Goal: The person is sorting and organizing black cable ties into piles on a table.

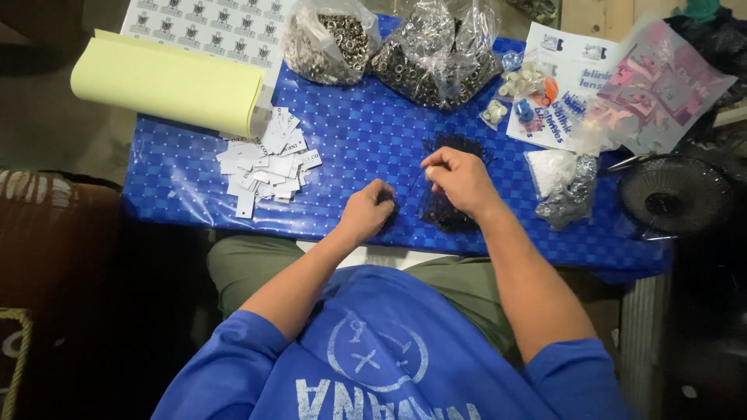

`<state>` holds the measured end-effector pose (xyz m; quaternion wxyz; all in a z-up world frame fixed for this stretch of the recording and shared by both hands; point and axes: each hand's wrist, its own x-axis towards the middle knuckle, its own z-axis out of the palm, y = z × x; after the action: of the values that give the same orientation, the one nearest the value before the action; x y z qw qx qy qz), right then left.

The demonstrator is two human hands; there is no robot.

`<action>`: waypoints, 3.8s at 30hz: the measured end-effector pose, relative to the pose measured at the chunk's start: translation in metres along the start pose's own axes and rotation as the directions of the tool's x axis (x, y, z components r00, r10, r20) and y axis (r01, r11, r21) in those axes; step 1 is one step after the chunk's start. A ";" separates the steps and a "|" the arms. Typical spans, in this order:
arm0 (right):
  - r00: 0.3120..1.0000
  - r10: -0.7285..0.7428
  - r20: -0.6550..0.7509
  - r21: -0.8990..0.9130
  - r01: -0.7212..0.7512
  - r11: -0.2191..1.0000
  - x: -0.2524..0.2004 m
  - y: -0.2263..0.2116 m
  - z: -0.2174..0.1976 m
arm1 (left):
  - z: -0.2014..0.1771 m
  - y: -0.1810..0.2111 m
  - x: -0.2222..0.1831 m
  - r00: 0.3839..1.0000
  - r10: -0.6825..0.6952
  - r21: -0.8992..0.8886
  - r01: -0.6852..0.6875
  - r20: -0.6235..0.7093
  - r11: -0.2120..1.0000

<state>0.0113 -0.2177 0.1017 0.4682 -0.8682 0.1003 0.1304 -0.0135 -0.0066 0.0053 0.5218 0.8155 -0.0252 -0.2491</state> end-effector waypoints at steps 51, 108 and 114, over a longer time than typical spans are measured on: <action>0.857 -0.012 -0.515 -0.288 -0.160 0.944 -0.024 0.212 0.058 | 0.026 -0.104 0.017 0.970 0.238 0.767 -0.109 -0.058 0.632; 0.891 -0.241 -0.384 -0.303 0.125 0.945 -0.031 0.237 0.107 | -0.009 -0.048 0.015 0.993 -0.019 0.315 0.056 -0.119 0.947; 0.997 -0.002 -0.075 0.135 0.012 0.991 -0.031 0.186 0.156 | -0.009 -0.027 0.016 0.991 -0.054 0.256 0.085 -0.124 0.963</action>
<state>-0.0941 -0.1856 -0.1166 0.5225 -0.8389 0.1232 0.0892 -0.0019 0.0079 -0.0210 0.4014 0.8905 0.0011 -0.2141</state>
